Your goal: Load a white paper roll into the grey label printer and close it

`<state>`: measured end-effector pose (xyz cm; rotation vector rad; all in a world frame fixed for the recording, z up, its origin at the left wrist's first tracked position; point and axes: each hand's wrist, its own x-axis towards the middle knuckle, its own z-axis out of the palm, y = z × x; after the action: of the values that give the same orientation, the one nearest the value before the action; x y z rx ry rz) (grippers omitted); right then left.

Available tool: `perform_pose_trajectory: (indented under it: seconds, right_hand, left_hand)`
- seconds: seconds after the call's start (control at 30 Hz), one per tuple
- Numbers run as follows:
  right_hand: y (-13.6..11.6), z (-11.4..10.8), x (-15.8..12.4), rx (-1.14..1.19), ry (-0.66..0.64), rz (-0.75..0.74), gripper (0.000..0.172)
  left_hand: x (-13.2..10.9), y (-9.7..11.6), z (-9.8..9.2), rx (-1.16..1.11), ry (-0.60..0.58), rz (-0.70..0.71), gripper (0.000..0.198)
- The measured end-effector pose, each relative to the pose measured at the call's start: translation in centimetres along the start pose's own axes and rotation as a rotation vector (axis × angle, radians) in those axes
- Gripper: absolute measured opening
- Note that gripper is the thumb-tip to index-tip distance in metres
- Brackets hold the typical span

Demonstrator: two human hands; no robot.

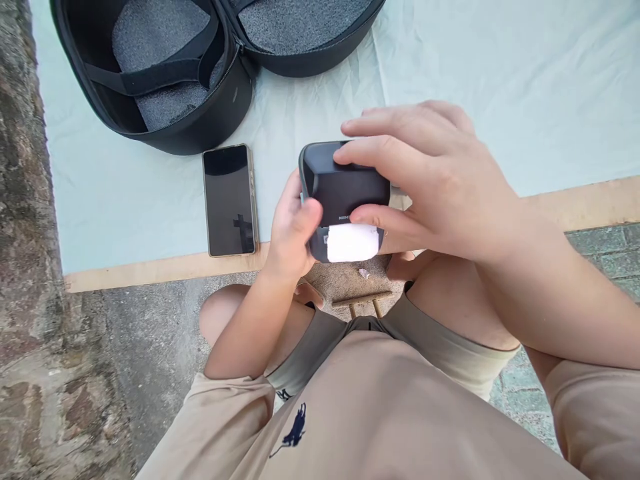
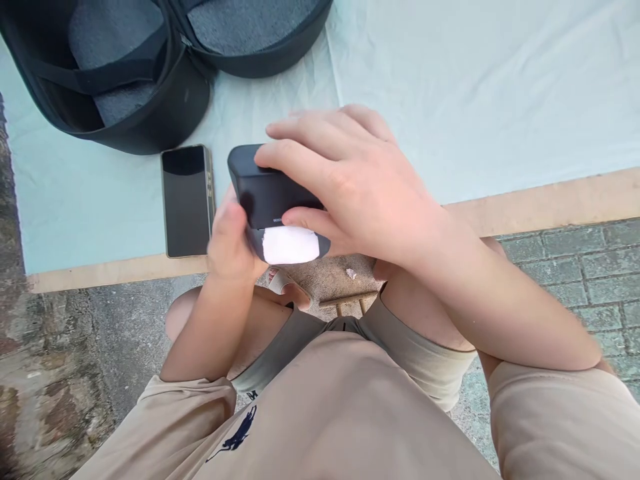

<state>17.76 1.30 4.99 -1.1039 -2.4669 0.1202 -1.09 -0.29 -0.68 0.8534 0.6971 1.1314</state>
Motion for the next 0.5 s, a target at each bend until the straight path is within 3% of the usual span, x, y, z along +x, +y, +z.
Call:
perform_pose_trajectory:
  seconds: [0.17,0.5]
  right_hand:
    - [0.07,-0.22,0.21,0.049,0.011,0.072,0.035]
    - [0.12,-0.41,-0.31,0.007,-0.041,-0.026,0.047]
  left_hand:
    - [0.32,0.28,0.64,-0.040,0.143,-0.070,0.042]
    - [0.59,0.42,0.62,0.038,0.212,-0.034,0.037]
